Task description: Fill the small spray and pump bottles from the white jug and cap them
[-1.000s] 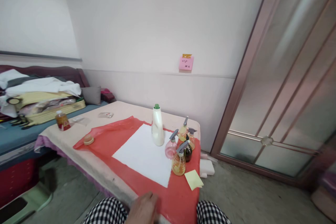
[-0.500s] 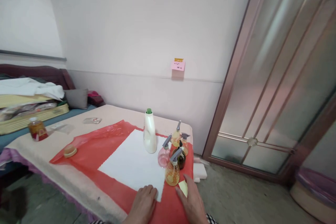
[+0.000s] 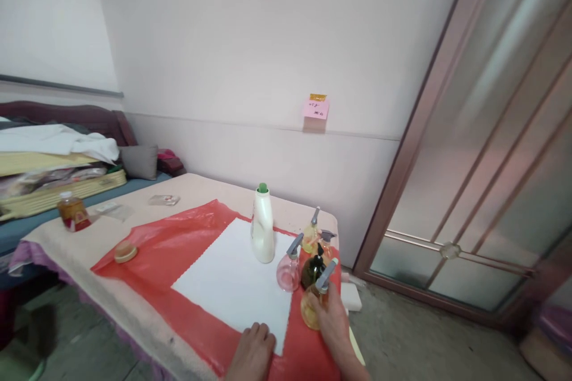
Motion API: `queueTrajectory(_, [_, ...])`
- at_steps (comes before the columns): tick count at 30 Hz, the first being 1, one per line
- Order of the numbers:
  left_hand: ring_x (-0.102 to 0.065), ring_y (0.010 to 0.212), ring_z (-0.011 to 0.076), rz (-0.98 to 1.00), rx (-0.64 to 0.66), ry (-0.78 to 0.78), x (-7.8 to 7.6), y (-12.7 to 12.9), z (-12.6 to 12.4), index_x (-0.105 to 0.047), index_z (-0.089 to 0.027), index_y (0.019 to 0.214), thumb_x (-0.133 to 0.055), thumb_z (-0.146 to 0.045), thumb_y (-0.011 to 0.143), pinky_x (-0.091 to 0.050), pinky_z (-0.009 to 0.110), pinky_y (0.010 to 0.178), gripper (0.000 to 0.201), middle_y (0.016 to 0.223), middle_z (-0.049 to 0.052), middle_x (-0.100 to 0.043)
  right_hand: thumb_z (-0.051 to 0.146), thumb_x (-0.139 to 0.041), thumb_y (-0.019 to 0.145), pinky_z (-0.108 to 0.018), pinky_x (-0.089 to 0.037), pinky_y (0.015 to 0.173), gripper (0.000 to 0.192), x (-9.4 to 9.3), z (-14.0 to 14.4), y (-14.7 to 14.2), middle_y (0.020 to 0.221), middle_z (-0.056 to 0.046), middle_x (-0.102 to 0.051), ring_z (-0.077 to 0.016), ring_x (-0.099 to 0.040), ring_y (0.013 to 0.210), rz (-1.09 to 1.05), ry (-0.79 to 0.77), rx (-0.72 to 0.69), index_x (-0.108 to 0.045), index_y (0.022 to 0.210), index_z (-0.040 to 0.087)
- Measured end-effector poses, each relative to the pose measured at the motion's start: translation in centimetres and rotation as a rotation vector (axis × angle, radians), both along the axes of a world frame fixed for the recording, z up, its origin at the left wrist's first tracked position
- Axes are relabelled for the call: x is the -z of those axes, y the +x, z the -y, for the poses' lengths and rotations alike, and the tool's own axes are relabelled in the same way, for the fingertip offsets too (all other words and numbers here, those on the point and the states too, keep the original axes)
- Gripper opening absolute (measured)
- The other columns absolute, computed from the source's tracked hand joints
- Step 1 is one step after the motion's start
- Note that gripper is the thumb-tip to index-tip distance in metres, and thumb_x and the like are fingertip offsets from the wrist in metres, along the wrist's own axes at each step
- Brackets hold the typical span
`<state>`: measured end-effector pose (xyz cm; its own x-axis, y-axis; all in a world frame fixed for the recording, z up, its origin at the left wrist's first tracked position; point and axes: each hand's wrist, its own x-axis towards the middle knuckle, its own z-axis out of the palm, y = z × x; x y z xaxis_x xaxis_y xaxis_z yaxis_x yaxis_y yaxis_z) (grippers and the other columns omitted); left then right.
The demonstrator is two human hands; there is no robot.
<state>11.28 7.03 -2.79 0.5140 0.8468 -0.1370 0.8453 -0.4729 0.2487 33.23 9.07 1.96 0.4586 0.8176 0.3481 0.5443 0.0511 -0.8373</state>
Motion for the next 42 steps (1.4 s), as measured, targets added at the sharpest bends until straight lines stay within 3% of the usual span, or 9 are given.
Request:
queueTrajectory(6, [-0.054, 0.111, 0.032, 0.002, 0.006, 0.01, -0.2, 0.4, 0.1, -0.066, -0.017, 0.109, -0.036, -0.007, 0.091, -0.042, 0.048, 0.091, 0.036, 0.118, 0.012, -0.062, 0.05, -0.065, 0.072, -0.04, -0.053, 0.084, 0.055, 0.0, 1.1, 1.2, 0.104, -0.009, -0.073, -0.0296, -0.069, 0.097, -0.058, -0.065, -0.081, -0.061, 0.118, 0.019])
queueTrajectory(9, [-0.054, 0.111, 0.0322, 0.009, 0.002, 0.014, -0.3, 0.5, 0.1, -0.066, -0.017, 0.108, -0.036, -0.008, 0.092, -0.042, 0.048, 0.091, 0.035, 0.117, 0.012, -0.063, 0.057, -0.064, 0.072, -0.046, -0.049, 0.095, 0.07, 1.0, 2.2, 1.0, 0.126, -0.015, -0.066, -0.0337, -0.062, 0.116, -0.09, -0.041, -0.029, -0.054, 0.128, 0.016])
queueTrajectory(12, [-0.054, 0.111, 0.0315, 0.019, -0.012, 0.016, -0.5, 0.6, 0.2, -0.066, -0.017, 0.108, -0.037, -0.01, 0.094, -0.042, 0.046, 0.091, 0.033, 0.117, 0.011, -0.063, 0.062, -0.057, 0.076, -0.051, -0.042, 0.105, 0.072, 2.2, 3.9, 0.8, 0.136, -0.019, -0.057, -0.0358, -0.052, 0.126, -0.114, -0.006, 0.083, -0.048, 0.13, 0.015])
queueTrajectory(18, [-0.054, 0.11, 0.0281, 0.038, -0.038, 0.008, -0.8, 0.6, 0.3, -0.067, -0.02, 0.107, -0.038, -0.012, 0.097, -0.039, 0.042, 0.092, 0.031, 0.116, 0.008, -0.064, 0.061, -0.055, 0.081, -0.049, -0.041, 0.106, 0.063, 3.1, 6.2, 0.7, 0.129, -0.017, -0.058, -0.0332, -0.054, 0.121, -0.092, 0.028, 0.124, -0.05, 0.125, 0.016])
queueTrajectory(27, [-0.052, 0.11, 0.0259, 0.067, -0.039, -0.026, -1.3, 0.7, 0.0, -0.067, -0.021, 0.106, -0.034, -0.007, 0.094, -0.036, 0.04, 0.093, 0.037, 0.117, 0.007, -0.065, 0.06, -0.056, 0.08, -0.05, -0.041, 0.107, 0.062, 2.6, 4.4, 1.1, 0.129, -0.017, -0.06, -0.0328, -0.054, 0.123, -0.063, 0.056, 0.067, -0.052, 0.124, 0.017])
queueTrajectory(32, [-0.051, 0.114, 0.0261, 0.077, -0.094, -0.066, -1.9, 0.6, 0.1, -0.065, -0.021, 0.111, -0.031, -0.005, 0.09, -0.036, 0.039, 0.095, 0.043, 0.122, 0.008, -0.064, 0.058, -0.054, 0.078, -0.056, -0.041, 0.106, 0.07, 3.0, 3.8, 0.3, 0.133, -0.021, -0.057, -0.0387, -0.053, 0.125, -0.066, 0.057, 0.057, -0.05, 0.13, 0.012])
queueTrajectory(42, [-0.054, 0.115, 0.026, 0.053, -0.077, -0.149, -3.0, 0.1, 0.0, -0.064, -0.019, 0.113, -0.036, -0.002, 0.081, -0.038, 0.038, 0.095, 0.046, 0.123, 0.009, -0.064, 0.048, -0.061, 0.074, -0.05, -0.051, 0.098, 0.06, 2.6, 3.8, -0.1, 0.128, -0.013, -0.064, -0.0362, -0.061, 0.117, -0.097, 0.037, -0.022, -0.057, 0.127, 0.019])
